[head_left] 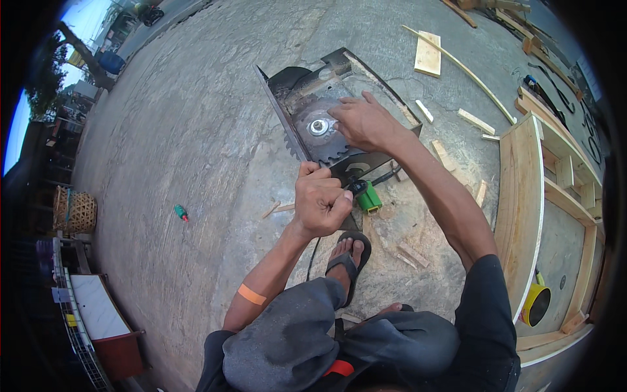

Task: The person assembles a wooden frame on the floor by hammering nails into joints. They use a circular saw to cut a piece of wood and a hand saw to trim a section of the frame. The person continues to hammer nails to secure the structure.

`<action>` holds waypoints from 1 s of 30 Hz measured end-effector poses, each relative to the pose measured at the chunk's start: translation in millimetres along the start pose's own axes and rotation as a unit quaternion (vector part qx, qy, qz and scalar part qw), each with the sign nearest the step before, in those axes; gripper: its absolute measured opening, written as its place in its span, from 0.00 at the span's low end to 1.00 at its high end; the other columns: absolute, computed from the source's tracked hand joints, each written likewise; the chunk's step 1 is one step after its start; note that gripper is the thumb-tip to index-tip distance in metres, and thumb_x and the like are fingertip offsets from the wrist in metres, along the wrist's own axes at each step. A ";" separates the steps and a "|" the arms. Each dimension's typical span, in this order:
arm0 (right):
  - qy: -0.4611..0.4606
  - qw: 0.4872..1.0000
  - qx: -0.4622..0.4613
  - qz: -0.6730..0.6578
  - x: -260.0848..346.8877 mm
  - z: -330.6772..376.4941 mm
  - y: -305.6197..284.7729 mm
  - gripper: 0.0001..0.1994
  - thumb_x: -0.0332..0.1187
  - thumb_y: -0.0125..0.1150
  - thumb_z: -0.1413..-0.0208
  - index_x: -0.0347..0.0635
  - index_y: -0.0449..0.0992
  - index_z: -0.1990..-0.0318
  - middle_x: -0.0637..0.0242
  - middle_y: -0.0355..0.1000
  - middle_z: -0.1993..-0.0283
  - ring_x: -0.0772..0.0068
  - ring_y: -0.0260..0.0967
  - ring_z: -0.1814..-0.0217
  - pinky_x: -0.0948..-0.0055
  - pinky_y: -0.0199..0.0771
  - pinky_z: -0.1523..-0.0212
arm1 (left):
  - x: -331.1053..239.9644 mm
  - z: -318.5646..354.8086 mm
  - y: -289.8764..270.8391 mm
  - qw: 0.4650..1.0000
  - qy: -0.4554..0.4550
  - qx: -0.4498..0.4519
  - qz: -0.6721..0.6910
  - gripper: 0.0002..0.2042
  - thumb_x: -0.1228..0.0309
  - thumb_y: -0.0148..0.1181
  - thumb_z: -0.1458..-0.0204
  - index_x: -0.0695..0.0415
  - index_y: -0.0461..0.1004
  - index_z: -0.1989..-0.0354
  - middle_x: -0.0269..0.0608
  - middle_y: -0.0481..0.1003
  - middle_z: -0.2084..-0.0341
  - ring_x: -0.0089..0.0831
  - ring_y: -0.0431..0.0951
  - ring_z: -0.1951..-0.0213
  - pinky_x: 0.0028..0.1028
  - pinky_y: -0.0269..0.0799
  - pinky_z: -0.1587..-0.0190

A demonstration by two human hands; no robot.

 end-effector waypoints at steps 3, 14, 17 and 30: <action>0.009 0.970 0.213 0.113 -19.8 -31.1 33.6 0.21 0.41 0.49 0.32 0.45 0.70 0.36 0.59 0.69 0.33 0.55 0.52 0.22 0.28 0.41 0.26 | 0.6 0.5 1.0 1.000 0.009 -0.002 -0.004 0.15 0.72 0.58 0.59 0.55 0.60 0.92 0.34 0.56 0.90 0.34 0.56 0.82 0.36 0.52 0.64; -0.092 0.965 -0.040 0.241 -46.7 -96.2 39.6 0.22 0.45 0.51 0.33 0.48 0.71 0.36 0.65 0.68 0.32 0.58 0.55 0.23 0.32 0.49 0.28 | 1.5 -6.8 -1.4 0.999 0.023 -0.016 0.031 0.16 0.71 0.59 0.60 0.53 0.60 0.92 0.32 0.56 0.90 0.33 0.57 0.82 0.35 0.53 0.64; -0.064 0.955 -0.265 0.120 -23.4 -119.9 8.6 0.18 0.41 0.52 0.34 0.45 0.74 0.42 0.57 0.77 0.43 0.53 0.68 0.33 0.44 0.63 0.33 | 6.1 3.8 -2.9 0.999 0.023 -0.004 0.043 0.16 0.71 0.60 0.59 0.52 0.60 0.91 0.32 0.56 0.90 0.33 0.58 0.81 0.35 0.53 0.63; 0.372 0.840 0.078 -0.387 -130.2 -8.7 8.7 0.20 0.45 0.50 0.31 0.34 0.72 0.51 0.69 0.68 0.72 0.80 0.65 0.77 0.74 0.69 0.79 | 15.8 -0.9 -12.2 0.996 0.028 -0.016 0.081 0.12 0.74 0.56 0.52 0.58 0.69 0.87 0.38 0.62 0.86 0.35 0.66 0.76 0.37 0.62 0.62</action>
Point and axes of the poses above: each hand's wrist, its own z-axis away from the middle knuckle, its own y-axis out of the palm, x = y × z, the point moved 4 cm from there along -z, towards the middle knuckle
